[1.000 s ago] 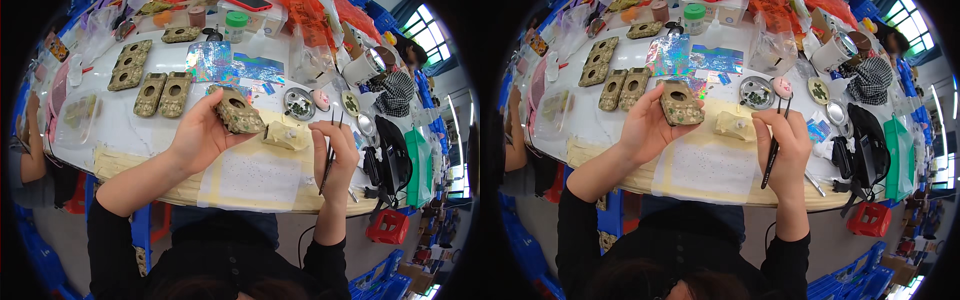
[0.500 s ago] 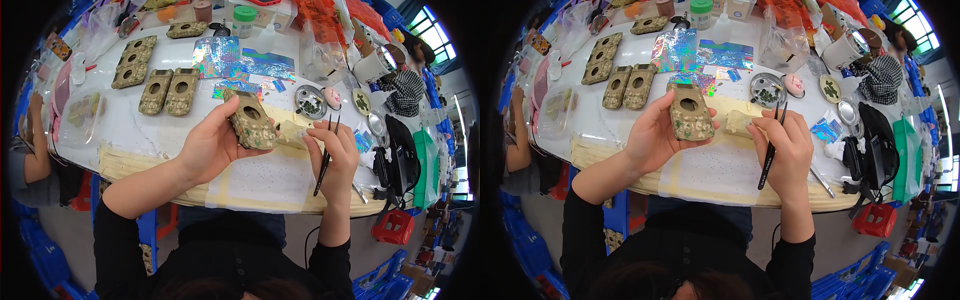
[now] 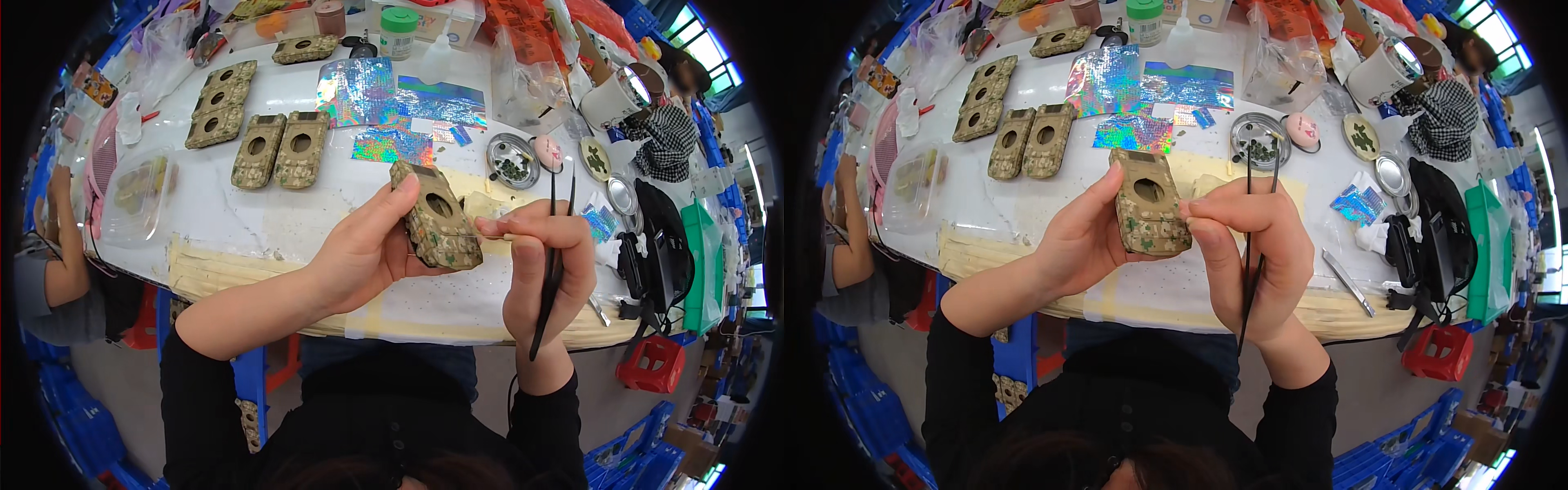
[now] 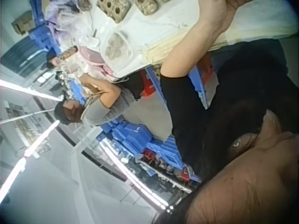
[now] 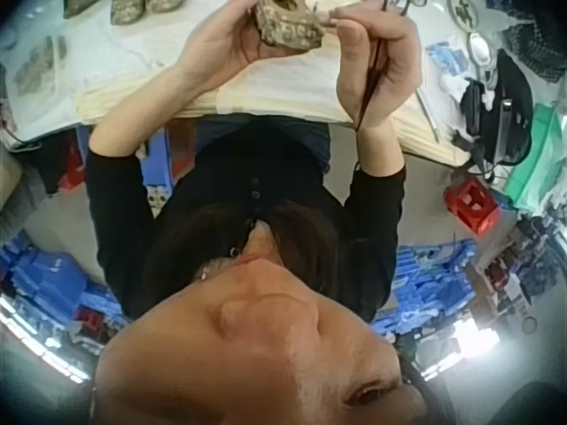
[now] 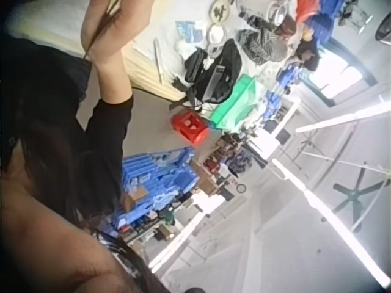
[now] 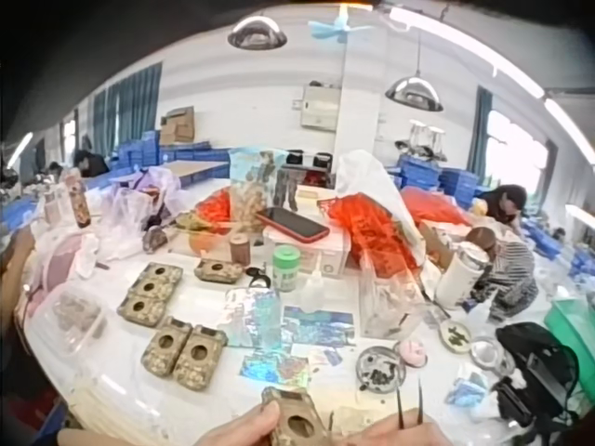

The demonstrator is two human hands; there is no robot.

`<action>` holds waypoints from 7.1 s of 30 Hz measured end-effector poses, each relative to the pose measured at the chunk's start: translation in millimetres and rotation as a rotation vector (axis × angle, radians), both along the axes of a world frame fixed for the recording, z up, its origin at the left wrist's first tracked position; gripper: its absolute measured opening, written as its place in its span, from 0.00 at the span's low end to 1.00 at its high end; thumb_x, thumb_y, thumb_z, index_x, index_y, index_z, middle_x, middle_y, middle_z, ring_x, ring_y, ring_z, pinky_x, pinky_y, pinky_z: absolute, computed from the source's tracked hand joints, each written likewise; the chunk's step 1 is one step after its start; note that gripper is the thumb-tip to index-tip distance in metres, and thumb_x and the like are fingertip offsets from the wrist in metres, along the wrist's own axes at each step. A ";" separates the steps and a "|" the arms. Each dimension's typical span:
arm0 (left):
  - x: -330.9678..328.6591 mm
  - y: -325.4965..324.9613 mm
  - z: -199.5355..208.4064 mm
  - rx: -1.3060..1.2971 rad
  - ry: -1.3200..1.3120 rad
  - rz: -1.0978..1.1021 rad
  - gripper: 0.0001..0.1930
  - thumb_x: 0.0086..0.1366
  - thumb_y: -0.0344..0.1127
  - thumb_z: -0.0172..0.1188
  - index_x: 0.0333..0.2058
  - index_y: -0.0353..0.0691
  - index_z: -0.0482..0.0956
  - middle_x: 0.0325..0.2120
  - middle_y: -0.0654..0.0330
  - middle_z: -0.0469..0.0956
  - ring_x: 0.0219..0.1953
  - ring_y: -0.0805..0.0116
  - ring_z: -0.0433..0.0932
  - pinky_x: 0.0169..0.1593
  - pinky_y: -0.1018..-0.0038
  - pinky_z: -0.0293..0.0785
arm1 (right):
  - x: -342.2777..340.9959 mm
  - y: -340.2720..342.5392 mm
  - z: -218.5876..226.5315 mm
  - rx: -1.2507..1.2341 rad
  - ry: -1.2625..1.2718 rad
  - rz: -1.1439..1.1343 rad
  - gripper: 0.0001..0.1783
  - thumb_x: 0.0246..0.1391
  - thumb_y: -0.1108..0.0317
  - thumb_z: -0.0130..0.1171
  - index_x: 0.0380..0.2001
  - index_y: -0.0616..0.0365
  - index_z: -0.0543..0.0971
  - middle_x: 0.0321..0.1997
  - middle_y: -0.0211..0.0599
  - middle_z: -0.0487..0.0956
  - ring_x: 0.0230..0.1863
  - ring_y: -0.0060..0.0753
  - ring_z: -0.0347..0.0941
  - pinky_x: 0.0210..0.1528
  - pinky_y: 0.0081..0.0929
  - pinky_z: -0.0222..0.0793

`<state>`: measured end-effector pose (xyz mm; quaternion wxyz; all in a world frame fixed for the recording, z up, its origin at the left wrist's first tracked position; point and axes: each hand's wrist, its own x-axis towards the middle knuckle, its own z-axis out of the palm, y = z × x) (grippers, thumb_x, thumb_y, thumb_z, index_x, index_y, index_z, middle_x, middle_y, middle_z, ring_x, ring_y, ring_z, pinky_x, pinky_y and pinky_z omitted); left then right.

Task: The person is using tweezers and a brush to assemble or decorate miniature model tank hulls.

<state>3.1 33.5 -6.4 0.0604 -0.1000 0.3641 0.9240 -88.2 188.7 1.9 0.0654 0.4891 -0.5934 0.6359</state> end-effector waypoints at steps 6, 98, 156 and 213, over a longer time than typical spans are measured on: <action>0.6 0.3 -3.8 0.006 0.011 -0.010 0.28 0.69 0.55 0.33 0.58 0.42 0.57 0.53 0.56 0.67 0.54 0.64 0.69 0.56 0.61 0.66 | 3.3 1.0 -0.5 0.117 -0.084 0.012 0.11 0.61 0.65 0.47 0.33 0.64 0.66 0.30 0.44 0.73 0.31 0.31 0.75 0.39 0.26 0.71; -5.1 -15.6 -10.6 0.020 0.145 0.281 0.24 0.70 0.50 0.33 0.54 0.38 0.60 0.49 0.53 0.70 0.53 0.59 0.71 0.54 0.62 0.71 | 25.6 -0.1 -40.8 0.545 -0.442 0.107 0.06 0.50 0.73 0.61 0.27 0.65 0.75 0.24 0.37 0.78 0.26 0.24 0.76 0.31 0.20 0.72; -1.6 -5.3 -9.9 -0.008 0.011 0.230 0.24 0.68 0.52 0.39 0.52 0.40 0.63 0.47 0.53 0.72 0.49 0.65 0.74 0.54 0.63 0.69 | 8.4 -13.4 3.3 0.147 -0.243 0.004 0.09 0.59 0.70 0.50 0.31 0.67 0.67 0.30 0.47 0.76 0.30 0.35 0.79 0.28 0.19 0.74; -1.1 -6.5 -10.0 0.027 0.018 0.217 0.23 0.68 0.51 0.38 0.52 0.39 0.62 0.48 0.52 0.72 0.50 0.64 0.73 0.54 0.64 0.70 | 11.7 -9.0 -8.8 0.109 -0.178 -0.051 0.07 0.49 0.78 0.60 0.32 0.65 0.73 0.34 0.42 0.77 0.34 0.26 0.74 0.39 0.21 0.68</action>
